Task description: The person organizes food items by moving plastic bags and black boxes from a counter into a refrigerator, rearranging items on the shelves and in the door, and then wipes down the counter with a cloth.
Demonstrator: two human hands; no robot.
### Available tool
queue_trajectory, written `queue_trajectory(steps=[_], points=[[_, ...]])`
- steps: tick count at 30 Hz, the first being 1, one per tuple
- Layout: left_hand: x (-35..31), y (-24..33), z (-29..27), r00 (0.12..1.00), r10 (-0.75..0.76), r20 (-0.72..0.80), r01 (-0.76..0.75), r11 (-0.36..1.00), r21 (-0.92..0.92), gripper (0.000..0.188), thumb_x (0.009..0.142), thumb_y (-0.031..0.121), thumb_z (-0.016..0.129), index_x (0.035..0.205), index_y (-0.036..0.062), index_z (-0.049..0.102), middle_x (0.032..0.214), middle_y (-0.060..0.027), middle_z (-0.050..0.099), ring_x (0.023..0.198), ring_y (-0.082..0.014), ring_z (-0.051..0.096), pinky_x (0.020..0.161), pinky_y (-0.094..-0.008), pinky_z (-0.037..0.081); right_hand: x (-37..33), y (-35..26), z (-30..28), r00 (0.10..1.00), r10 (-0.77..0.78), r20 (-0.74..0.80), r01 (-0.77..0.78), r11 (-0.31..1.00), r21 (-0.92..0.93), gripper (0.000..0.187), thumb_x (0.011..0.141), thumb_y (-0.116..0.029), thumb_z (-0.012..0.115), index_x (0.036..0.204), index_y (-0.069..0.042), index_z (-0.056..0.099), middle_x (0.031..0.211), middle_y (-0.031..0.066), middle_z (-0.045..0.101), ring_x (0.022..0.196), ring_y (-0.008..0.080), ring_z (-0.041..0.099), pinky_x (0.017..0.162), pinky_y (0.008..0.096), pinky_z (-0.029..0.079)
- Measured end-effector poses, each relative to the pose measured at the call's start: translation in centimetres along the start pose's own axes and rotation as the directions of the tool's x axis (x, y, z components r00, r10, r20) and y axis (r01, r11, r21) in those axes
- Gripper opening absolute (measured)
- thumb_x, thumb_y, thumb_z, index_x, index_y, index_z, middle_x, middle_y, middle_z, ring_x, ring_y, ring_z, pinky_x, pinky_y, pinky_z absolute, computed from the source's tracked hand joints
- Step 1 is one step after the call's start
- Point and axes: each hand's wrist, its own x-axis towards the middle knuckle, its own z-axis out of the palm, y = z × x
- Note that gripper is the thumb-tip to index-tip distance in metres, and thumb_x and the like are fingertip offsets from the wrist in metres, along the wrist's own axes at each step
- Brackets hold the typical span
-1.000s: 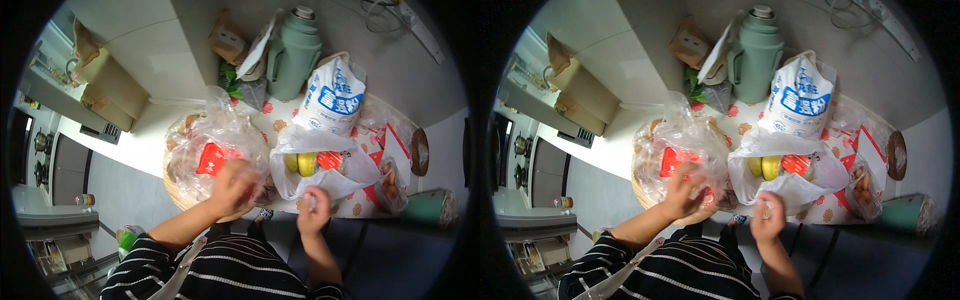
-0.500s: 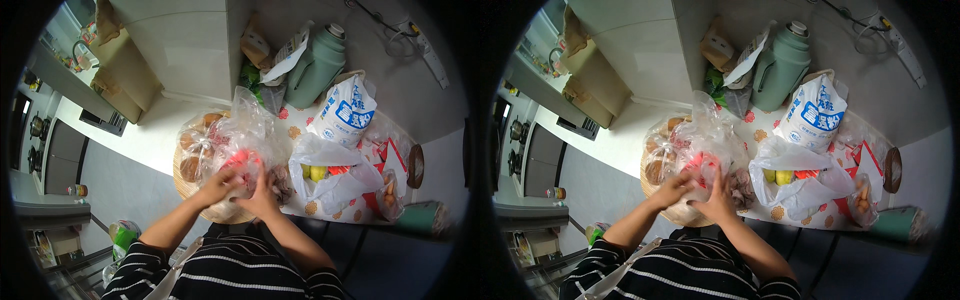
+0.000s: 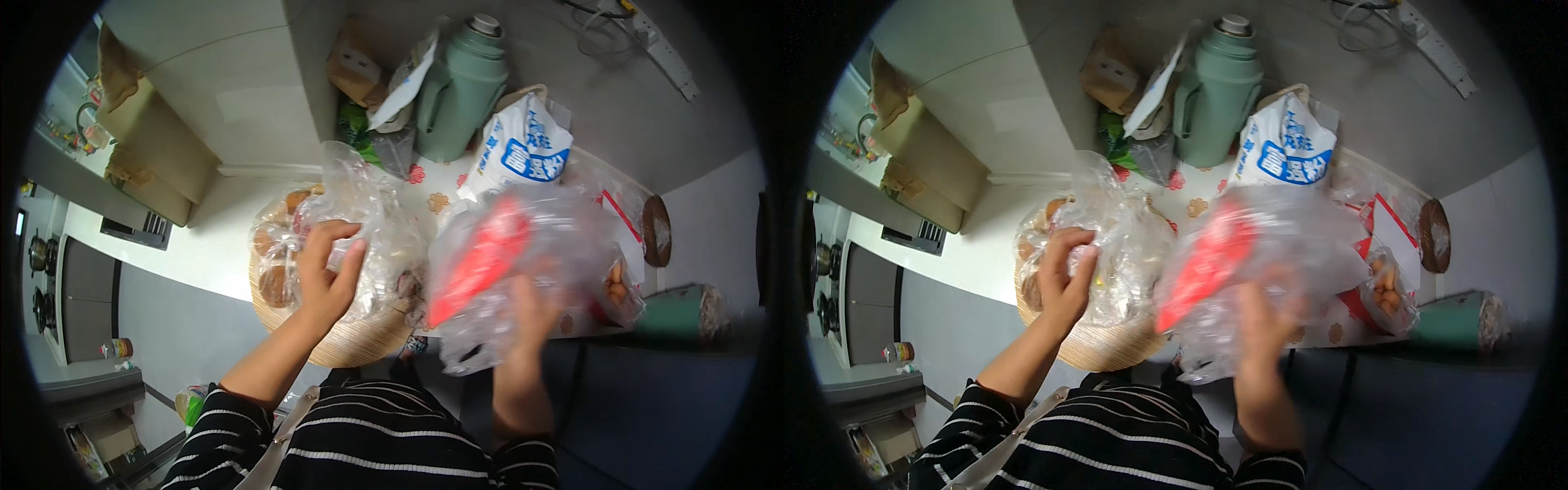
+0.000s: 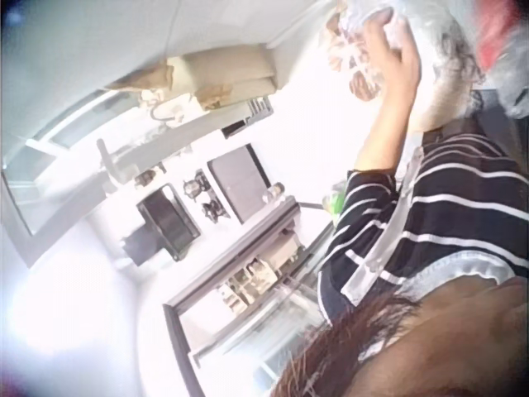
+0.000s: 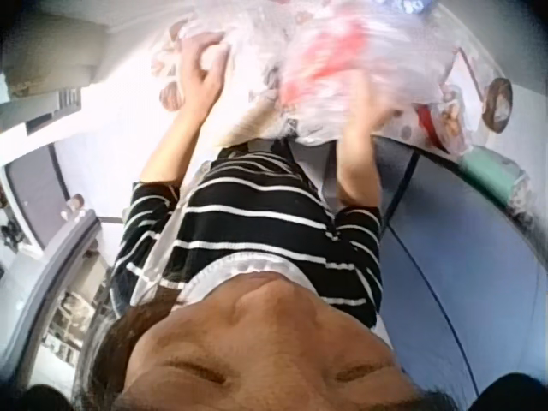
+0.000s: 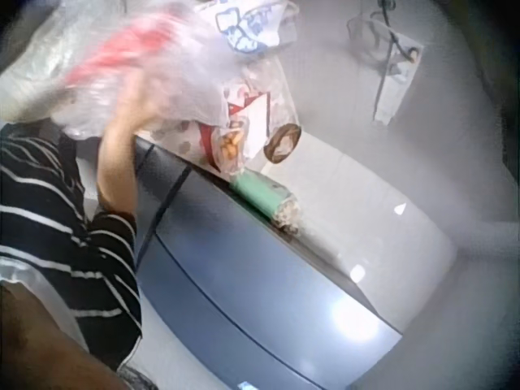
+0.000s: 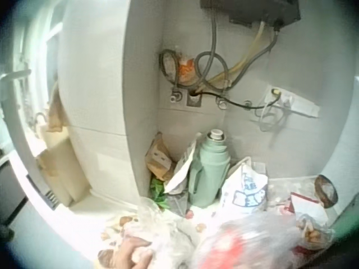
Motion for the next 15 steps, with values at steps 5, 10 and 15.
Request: queue_trajectory(steps=[5,10,15], points=[[-1.8,0.6,12.4,0.960,0.114,0.254,-0.160,0.972,0.170,0.047,0.079,0.020,0.070,0.120,0.0035,0.052,0.116,-0.0191,0.054,0.096,-0.0325,0.058,0.082,-0.0377,0.049,6.6,-2.2,-6.2,0.873,-0.327,-0.362,0.326,0.943,-0.067,0.032,0.084,-0.003,0.062,0.114,-0.006,0.055,0.087,0.0068,0.061,0.068,0.0118,0.058,0.056,0.0223,0.047],[-1.0,-3.5,20.2,0.758,-0.249,0.603,-0.070,0.888,0.454,0.031,0.080,0.017,0.064,0.108,0.0041,0.064,0.097,-0.0157,0.065,0.081,-0.0313,0.063,0.075,-0.0343,0.051,6.6,6.8,-10.3,0.862,-0.504,-0.056,0.309,0.609,-0.730,0.031,0.078,-0.006,0.063,0.108,0.002,0.059,0.101,0.0106,0.060,0.094,0.0235,0.057,0.086,0.0376,0.047],[-0.2,-4.2,20.6,0.747,-0.501,0.437,0.560,0.828,-0.008,0.021,0.085,0.013,0.059,0.101,0.0016,0.066,0.079,-0.0108,0.068,0.064,-0.0191,0.061,0.062,-0.0309,0.048,1.0,8.7,-11.9,0.983,0.184,-0.022,-0.178,0.900,-0.399,0.017,0.072,0.002,0.060,0.089,0.000,0.063,0.082,0.0013,0.061,0.071,0.0105,0.056,0.064,0.0259,0.046]])
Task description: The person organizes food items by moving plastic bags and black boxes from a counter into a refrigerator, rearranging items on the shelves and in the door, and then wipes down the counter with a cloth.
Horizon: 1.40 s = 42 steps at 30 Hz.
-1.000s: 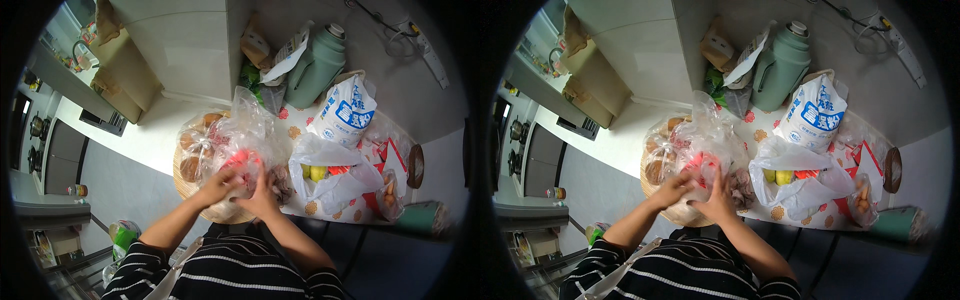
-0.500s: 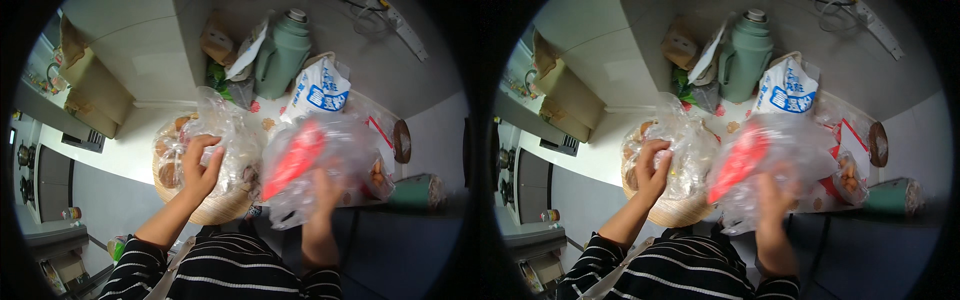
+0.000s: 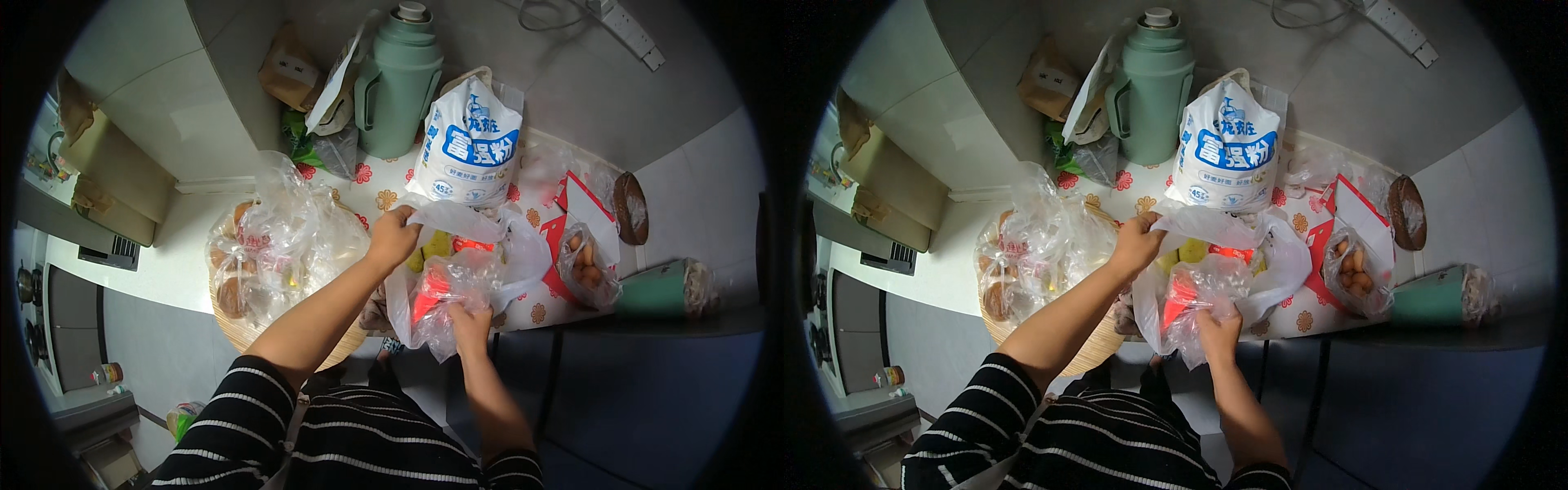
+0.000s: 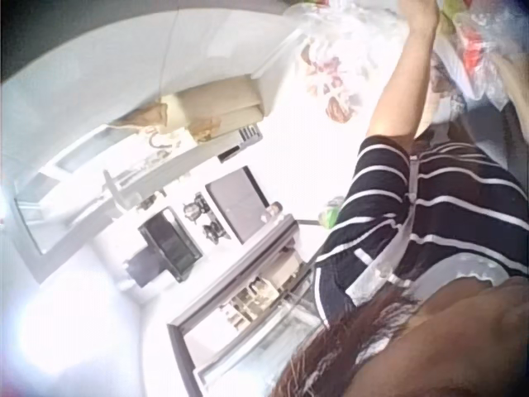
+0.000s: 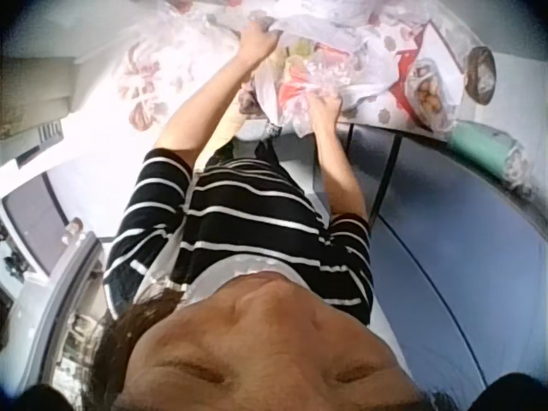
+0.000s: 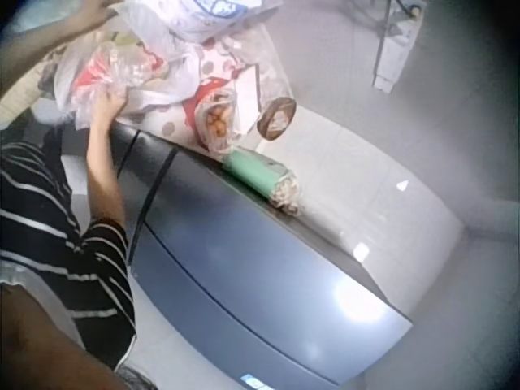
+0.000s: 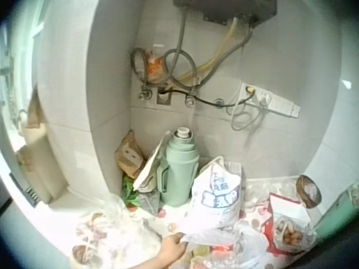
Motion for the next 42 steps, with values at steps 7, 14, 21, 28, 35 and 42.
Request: queue_trajectory(steps=[7,14,21,28,35,42], points=[[-3.4,4.1,-1.3,0.946,-0.273,0.174,0.324,0.788,-0.524,0.025,0.090,0.018,0.057,0.102,-0.0020,0.065,0.082,-0.0047,0.065,0.067,-0.0094,0.055,0.059,-0.0242,0.044,3.2,-2.6,0.3,0.977,-0.123,-0.175,0.160,0.963,0.215,0.023,0.073,0.005,0.058,0.095,0.002,0.063,0.085,0.0025,0.062,0.073,0.0114,0.057,0.067,0.0256,0.046],[-3.1,3.4,-2.3,0.958,-0.241,0.155,0.284,0.740,-0.610,0.027,0.093,0.026,0.056,0.095,0.0012,0.067,0.072,-0.0007,0.060,0.056,-0.0064,0.047,0.050,-0.0223,0.038,3.0,0.2,2.6,0.799,-0.392,0.456,0.594,0.630,-0.500,0.037,0.079,-0.011,0.063,0.113,0.002,0.058,0.108,0.0161,0.060,0.099,0.0322,0.058,0.087,0.0409,0.048],[-3.2,2.1,-4.3,0.948,-0.292,0.125,0.312,0.783,-0.537,0.027,0.093,0.028,0.055,0.083,0.0051,0.064,0.058,0.0040,0.048,0.047,-0.0049,0.040,0.044,-0.0224,0.032,2.4,5.2,2.5,0.634,-0.559,0.535,0.758,0.313,-0.572,0.041,0.077,-0.018,0.067,0.115,-0.008,0.057,0.113,0.0163,0.057,0.103,0.0382,0.056,0.086,0.0438,0.049],[-4.1,2.9,-5.0,0.959,-0.247,0.139,0.284,0.834,-0.473,0.024,0.090,0.025,0.062,0.102,0.0039,0.061,0.068,-0.0013,0.053,0.055,-0.0100,0.048,0.050,-0.0238,0.039,1.6,2.5,3.2,0.609,-0.595,0.525,0.785,0.357,-0.505,0.038,0.075,-0.014,0.068,0.111,-0.007,0.058,0.115,0.0164,0.057,0.102,0.0387,0.056,0.086,0.0441,0.048],[-9.6,6.9,-4.5,0.440,0.896,0.054,-0.898,0.439,0.029,0.033,0.076,0.014,0.071,0.104,0.0009,0.060,0.108,-0.0181,0.055,0.099,-0.0341,0.055,0.085,-0.0395,0.045,1.7,-0.1,2.3,0.641,-0.482,0.598,0.764,0.481,-0.431,0.051,0.076,-0.017,0.065,0.124,-0.005,0.052,0.124,0.0215,0.051,0.114,0.0406,0.049,0.096,0.0473,0.041],[-7.5,8.1,2.5,0.804,0.504,0.315,-0.589,0.748,0.305,0.022,0.081,0.018,0.064,0.099,0.0043,0.066,0.108,-0.0196,0.061,0.098,-0.0364,0.057,0.087,-0.0427,0.045,0.1,-2.9,2.1,0.645,-0.505,0.573,0.760,0.350,-0.547,0.051,0.075,-0.018,0.065,0.122,-0.004,0.055,0.123,0.0188,0.053,0.118,0.0399,0.047,0.103,0.0494,0.034]])
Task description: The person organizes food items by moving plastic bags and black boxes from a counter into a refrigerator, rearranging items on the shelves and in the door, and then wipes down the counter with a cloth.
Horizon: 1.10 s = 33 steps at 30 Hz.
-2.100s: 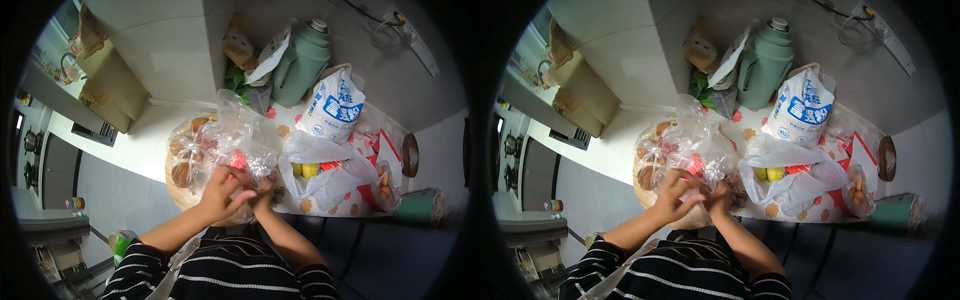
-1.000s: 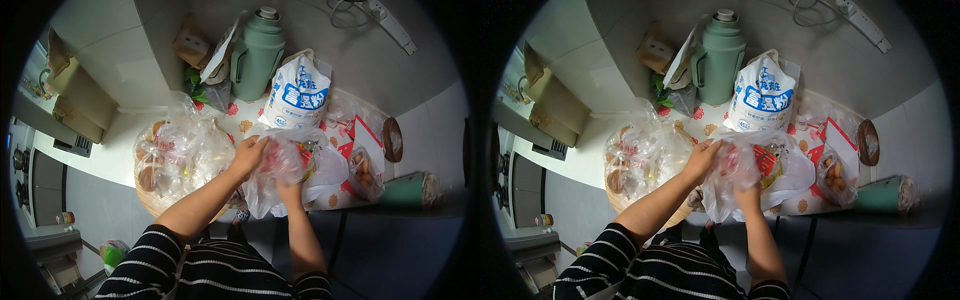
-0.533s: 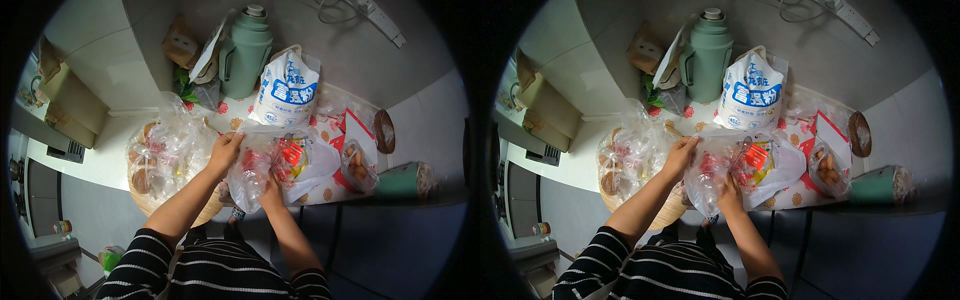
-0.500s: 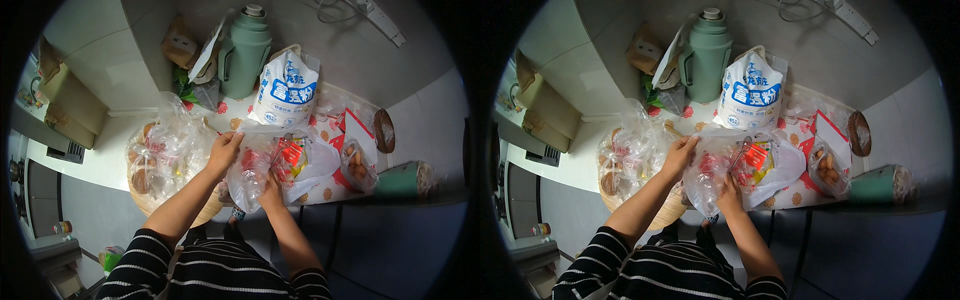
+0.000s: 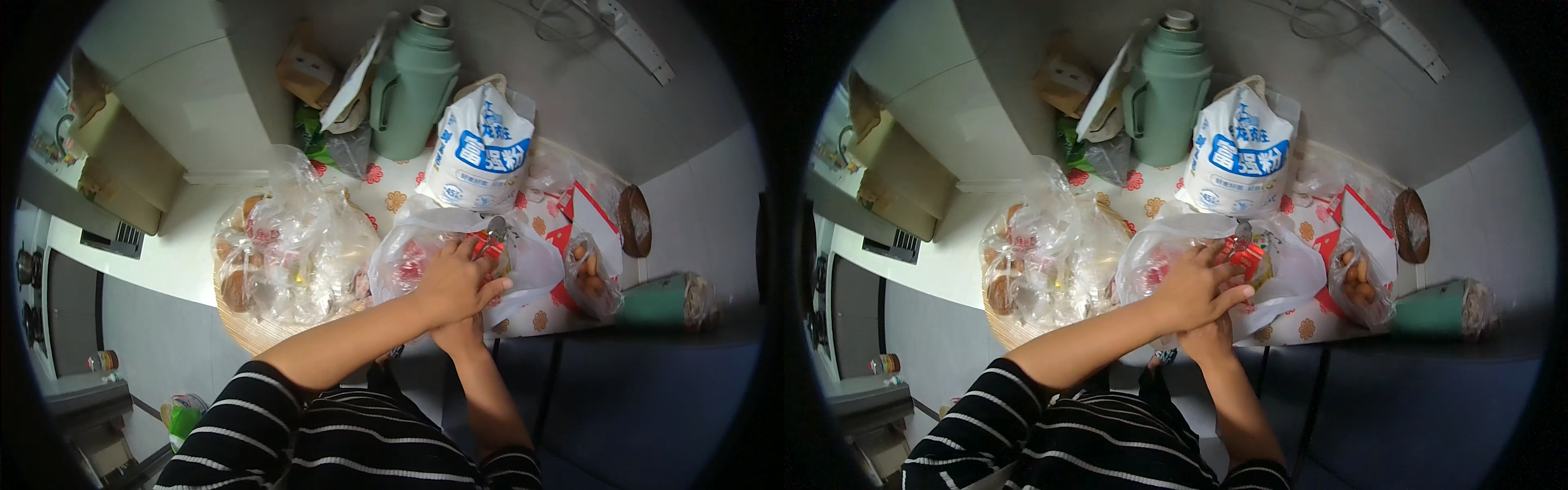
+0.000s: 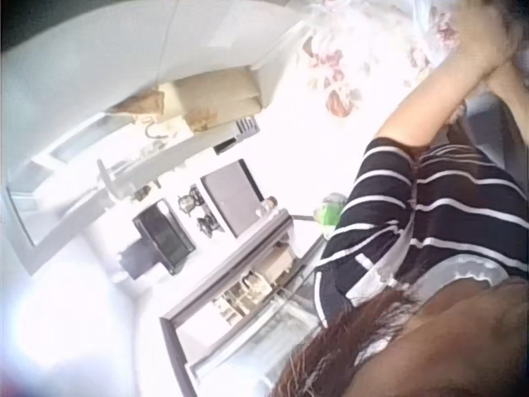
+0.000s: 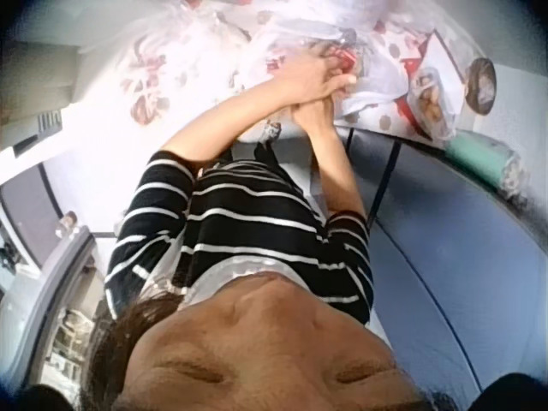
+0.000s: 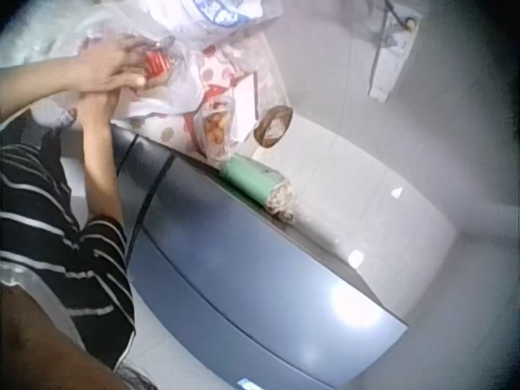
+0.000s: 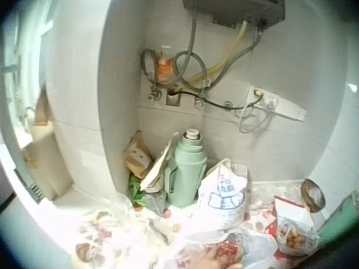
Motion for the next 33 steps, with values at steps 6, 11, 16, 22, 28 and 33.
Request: queue_trajectory(steps=[6,11,16,22,28,33], points=[[2.5,-1.9,0.7,0.957,-0.047,-0.286,-0.043,0.954,-0.298,0.027,0.074,-0.002,0.059,0.097,0.0042,0.070,0.098,-0.0171,0.064,0.096,-0.0340,0.058,0.087,-0.0377,0.047,-1.8,2.0,0.8,0.997,-0.052,0.053,0.061,0.982,-0.180,0.048,0.072,-0.015,0.066,0.118,-0.002,0.059,0.128,0.0197,0.048,0.118,0.0438,0.043,0.104,0.0497,0.034],[2.0,-1.2,-3.4,0.867,-0.240,-0.436,-0.075,0.804,-0.590,0.025,0.080,-0.006,0.060,0.103,0.0022,0.068,0.096,-0.0134,0.063,0.082,-0.0234,0.062,0.073,-0.0291,0.050,-1.9,1.7,-2.0,0.989,0.035,0.147,-0.008,0.984,-0.178,0.040,0.067,-0.012,0.068,0.106,-0.006,0.064,0.139,0.0202,0.041,0.117,0.0431,0.046,0.100,0.0487,0.038],[-3.4,-3.5,-4.5,0.843,-0.480,-0.243,0.069,0.545,-0.835,0.018,0.086,-0.001,0.060,0.103,0.0013,0.066,0.092,-0.0059,0.064,0.074,-0.0084,0.058,0.063,-0.0224,0.048,-0.2,-0.5,-6.7,0.929,0.019,-0.370,-0.040,0.998,-0.050,0.035,0.068,-0.003,0.059,0.102,0.001,0.062,0.131,0.0227,0.047,0.109,0.0363,0.053,0.094,0.0438,0.042],[-9.8,-3.7,-6.4,0.824,-0.563,-0.065,0.202,0.399,-0.895,0.018,0.089,0.002,0.062,0.107,-0.0020,0.061,0.097,-0.0046,0.065,0.086,-0.0092,0.060,0.078,-0.0232,0.051,3.0,-9.9,-3.7,0.966,0.259,0.003,-0.209,0.772,0.601,0.038,0.081,-0.005,0.063,0.118,0.003,0.058,0.112,0.0173,0.060,0.095,0.0216,0.061,0.081,0.0330,0.049],[-12.9,-7.5,-11.2,0.798,-0.568,-0.202,0.226,0.593,-0.773,0.020,0.083,0.004,0.069,0.102,0.0009,0.061,0.099,-0.0062,0.064,0.088,-0.0138,0.060,0.073,-0.0264,0.049,4.7,-11.6,1.5,0.880,0.373,0.293,-0.464,0.548,0.696,0.039,0.087,-0.003,0.061,0.125,0.003,0.055,0.089,0.0084,0.067,0.063,0.0098,0.060,0.058,0.0226,0.049],[-12.4,-13.1,-16.0,0.844,-0.069,-0.532,0.330,0.848,0.414,0.025,0.069,0.007,0.075,0.092,0.0069,0.064,0.100,-0.0109,0.061,0.095,-0.0313,0.055,0.079,-0.0386,0.047,7.4,-11.7,3.5,0.816,0.540,0.206,-0.446,0.362,0.819,0.031,0.090,-0.005,0.058,0.119,0.006,0.057,0.090,0.0113,0.066,0.060,0.0084,0.055,0.059,0.0211,0.047]])
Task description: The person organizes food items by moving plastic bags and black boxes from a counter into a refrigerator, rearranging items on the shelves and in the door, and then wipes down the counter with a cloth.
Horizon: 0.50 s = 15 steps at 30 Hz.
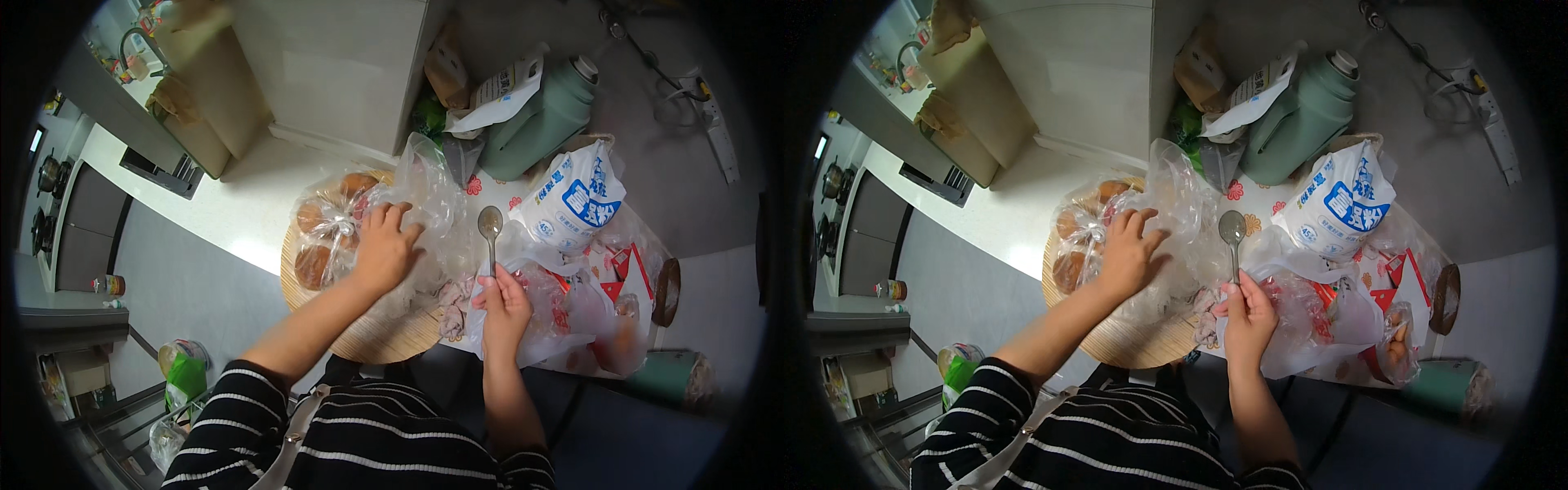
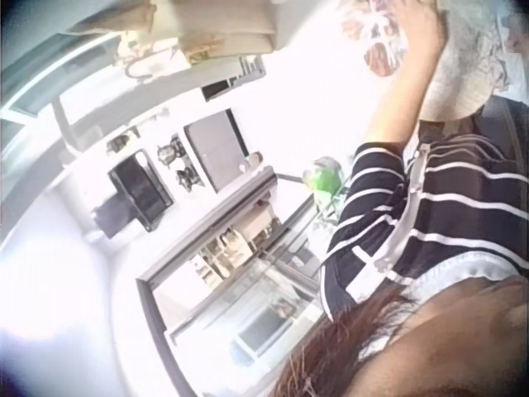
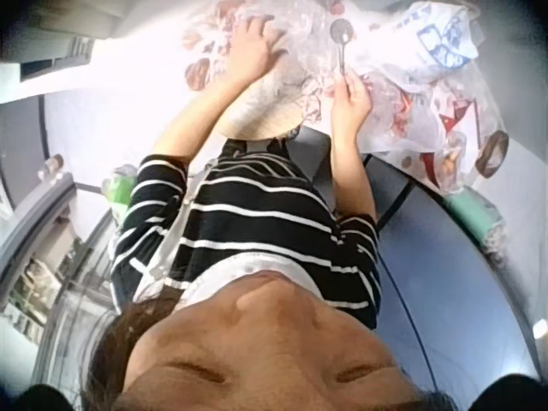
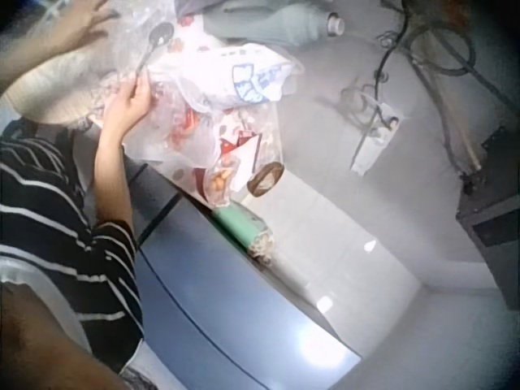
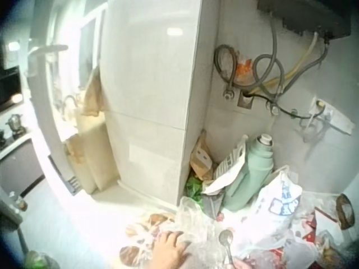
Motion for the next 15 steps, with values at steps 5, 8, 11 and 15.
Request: queue_trajectory(steps=[5,8,11,15], points=[[-1.2,-5.7,-1.0,0.973,-0.229,-0.015,0.213,0.925,-0.314,0.011,0.078,0.005,0.069,0.086,0.0037,0.063,0.100,-0.0093,0.064,0.091,-0.0235,0.060,0.082,-0.0321,0.046,0.5,0.9,0.4,0.998,-0.031,-0.046,0.030,1.000,-0.008,0.027,0.090,-0.005,0.059,0.114,0.007,0.058,0.088,0.0112,0.066,0.062,0.0085,0.056,0.060,0.0212,0.047],[-2.0,-6.4,-2.9,0.803,-0.570,0.174,0.504,0.494,-0.709,0.008,0.084,0.007,0.066,0.089,0.0016,0.063,0.091,-0.0056,0.064,0.086,-0.0167,0.061,0.080,-0.0283,0.047,0.6,1.8,0.0,0.996,-0.057,-0.074,0.048,0.993,-0.110,0.022,0.088,-0.006,0.061,0.106,0.007,0.062,0.084,0.0096,0.067,0.062,0.0091,0.057,0.058,0.0224,0.047],[-3.8,-7.9,-4.2,0.776,-0.613,0.148,0.488,0.436,-0.756,0.010,0.087,0.007,0.064,0.093,-0.0003,0.061,0.090,-0.0029,0.063,0.083,-0.0098,0.058,0.079,-0.0229,0.046,0.6,2.4,-0.5,0.958,-0.272,-0.087,0.213,0.884,-0.417,0.016,0.084,-0.006,0.066,0.096,0.004,0.066,0.081,0.0083,0.068,0.062,0.0102,0.059,0.056,0.0245,0.048],[-5.1,-8.0,-5.3,0.736,-0.642,0.213,0.540,0.367,-0.758,0.011,0.088,0.007,0.064,0.094,-0.0017,0.060,0.091,-0.0034,0.063,0.083,-0.0086,0.057,0.077,-0.0223,0.046,1.7,2.6,-2.1,0.966,-0.230,0.117,0.239,0.625,-0.743,0.015,0.076,-0.010,0.066,0.089,-0.003,0.068,0.081,0.0137,0.068,0.069,0.0277,0.066,0.062,0.0373,0.051]])
